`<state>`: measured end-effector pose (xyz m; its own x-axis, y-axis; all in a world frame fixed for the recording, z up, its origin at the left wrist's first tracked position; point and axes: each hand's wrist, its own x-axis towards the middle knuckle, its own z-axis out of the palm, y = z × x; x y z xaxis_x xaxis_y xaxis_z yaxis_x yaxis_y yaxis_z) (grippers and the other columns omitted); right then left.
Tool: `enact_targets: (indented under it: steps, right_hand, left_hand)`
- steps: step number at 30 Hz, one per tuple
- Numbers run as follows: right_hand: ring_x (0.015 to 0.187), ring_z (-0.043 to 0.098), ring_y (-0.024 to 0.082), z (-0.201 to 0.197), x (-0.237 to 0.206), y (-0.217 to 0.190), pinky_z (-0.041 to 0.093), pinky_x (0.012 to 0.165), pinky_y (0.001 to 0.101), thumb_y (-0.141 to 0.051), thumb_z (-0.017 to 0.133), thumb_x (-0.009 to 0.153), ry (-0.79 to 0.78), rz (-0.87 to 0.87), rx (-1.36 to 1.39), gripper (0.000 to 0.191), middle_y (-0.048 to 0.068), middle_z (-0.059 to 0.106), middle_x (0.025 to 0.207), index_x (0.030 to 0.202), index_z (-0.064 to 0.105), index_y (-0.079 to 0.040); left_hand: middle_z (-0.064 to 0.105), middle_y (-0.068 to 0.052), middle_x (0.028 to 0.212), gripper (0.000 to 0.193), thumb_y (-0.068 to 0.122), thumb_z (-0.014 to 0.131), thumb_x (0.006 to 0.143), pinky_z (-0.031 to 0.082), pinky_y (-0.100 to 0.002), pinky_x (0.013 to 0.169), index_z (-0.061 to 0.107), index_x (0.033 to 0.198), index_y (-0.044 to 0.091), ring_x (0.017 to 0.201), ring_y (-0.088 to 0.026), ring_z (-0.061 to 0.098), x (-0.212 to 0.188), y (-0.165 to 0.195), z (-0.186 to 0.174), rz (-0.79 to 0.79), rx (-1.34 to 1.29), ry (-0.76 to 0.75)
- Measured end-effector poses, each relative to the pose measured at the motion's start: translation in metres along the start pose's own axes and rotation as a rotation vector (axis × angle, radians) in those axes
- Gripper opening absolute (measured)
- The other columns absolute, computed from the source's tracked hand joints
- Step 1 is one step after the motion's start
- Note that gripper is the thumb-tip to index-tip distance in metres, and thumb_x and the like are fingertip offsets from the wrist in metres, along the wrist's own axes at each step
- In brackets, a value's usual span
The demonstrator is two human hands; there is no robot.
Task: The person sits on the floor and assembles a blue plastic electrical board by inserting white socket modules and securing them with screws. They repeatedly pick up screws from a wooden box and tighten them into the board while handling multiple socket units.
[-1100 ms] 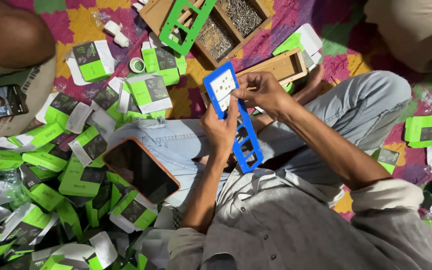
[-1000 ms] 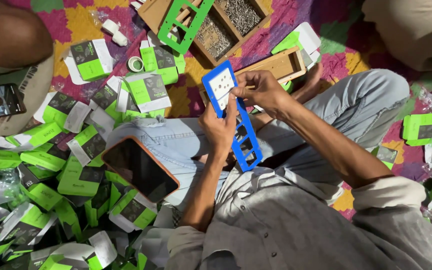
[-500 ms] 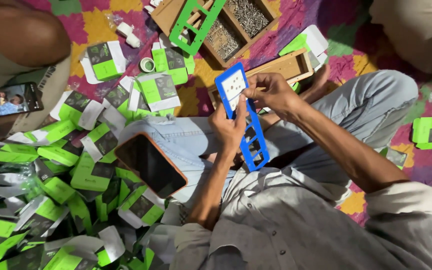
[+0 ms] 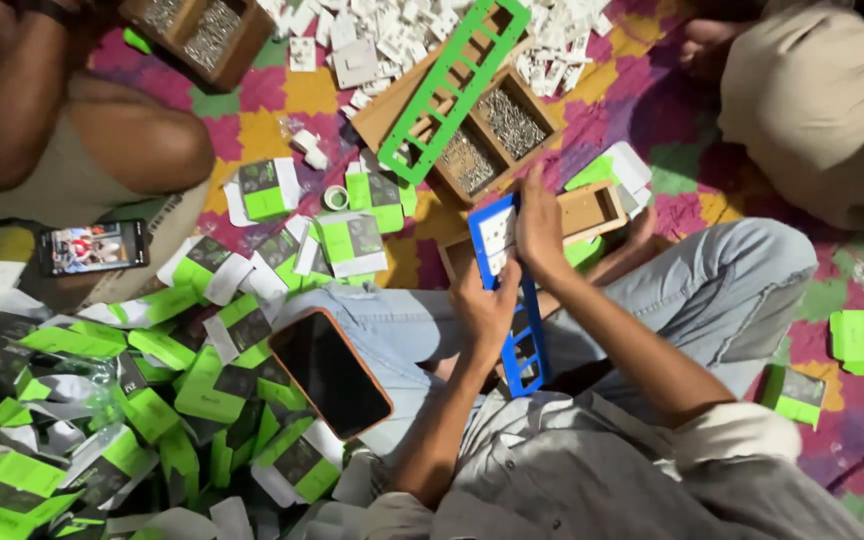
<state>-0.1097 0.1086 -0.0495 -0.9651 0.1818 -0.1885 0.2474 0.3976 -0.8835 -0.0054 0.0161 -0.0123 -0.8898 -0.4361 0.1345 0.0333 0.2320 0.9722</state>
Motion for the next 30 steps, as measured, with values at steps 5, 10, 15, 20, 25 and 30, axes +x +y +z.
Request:
enact_targets:
  steps: [5, 10, 15, 20, 25, 30]
  right_hand:
    - [0.063, 0.047, 0.023, 0.014, -0.008, -0.01, 0.041, 0.064, 0.0413, -0.067, 0.012, 0.104, -0.035, -0.031, 0.081, 0.084, 0.012, 0.05, 0.065, 0.074, 0.055, -0.002]
    - [0.059, 0.043, 0.021, 0.0, -0.002, -0.012, 0.039, 0.061, 0.0375, -0.069, 0.002, 0.103, -0.083, -0.114, 0.081, 0.09, 0.007, 0.046, 0.06, 0.07, 0.055, -0.004]
    - [0.057, 0.046, 0.02, 0.007, -0.008, -0.02, 0.037, 0.059, 0.0363, -0.066, 0.004, 0.104, 0.065, -0.273, 0.07, 0.09, 0.004, 0.049, 0.058, 0.065, 0.059, -0.007]
    - [0.055, 0.044, 0.02, 0.009, -0.007, -0.018, 0.037, 0.056, 0.036, -0.064, 0.013, 0.107, 0.095, -0.319, 0.165, 0.08, 0.005, 0.045, 0.057, 0.064, 0.048, -0.006]
    - [0.055, 0.043, 0.019, 0.015, 0.009, 0.016, 0.037, 0.055, 0.0352, -0.064, 0.028, 0.106, 0.139, -0.325, 0.381, 0.073, 0.004, 0.044, 0.058, 0.064, 0.048, -0.007]
    - [0.069, 0.048, 0.015, 0.014, 0.041, 0.031, 0.041, 0.062, 0.0315, -0.067, 0.034, 0.109, -0.026, 0.181, 0.986, 0.065, -0.003, 0.049, 0.077, 0.08, 0.053, -0.012]
  left_hand:
    - [0.069, -0.013, 0.087, 0.016, 0.01, 0.073, 0.092, 0.053, -0.038, 0.068, 0.067, 0.101, -0.001, 0.075, -0.028, 0.068, 0.002, 0.007, -0.016, 0.07, -0.037, -0.009]
    - [0.065, -0.014, 0.088, 0.016, 0.011, 0.073, 0.093, 0.052, -0.042, 0.069, 0.065, 0.1, -0.001, 0.078, -0.031, 0.067, -0.002, 0.007, -0.014, 0.131, 0.002, -0.027]
    - [0.062, -0.017, 0.085, 0.016, 0.011, 0.071, 0.092, 0.051, -0.046, 0.069, 0.062, 0.097, -0.001, 0.078, -0.037, 0.064, -0.001, -0.002, -0.009, 0.14, 0.017, -0.015]
    - [0.063, -0.017, 0.085, 0.016, 0.011, 0.069, 0.092, 0.051, -0.046, 0.069, 0.061, 0.099, -0.001, 0.078, -0.037, 0.064, -0.001, -0.005, -0.005, 0.131, -0.01, -0.04]
    - [0.064, -0.016, 0.084, 0.015, 0.01, 0.07, 0.091, 0.051, -0.045, 0.068, 0.063, 0.098, -0.001, 0.076, -0.036, 0.065, 0.002, -0.01, 0.004, 0.157, 0.012, -0.047]
    - [0.07, -0.014, 0.084, 0.014, 0.013, 0.072, 0.095, 0.054, -0.042, 0.069, 0.068, 0.099, -0.001, 0.075, -0.029, 0.07, 0.015, -0.014, 0.014, 0.083, -0.039, -0.069]
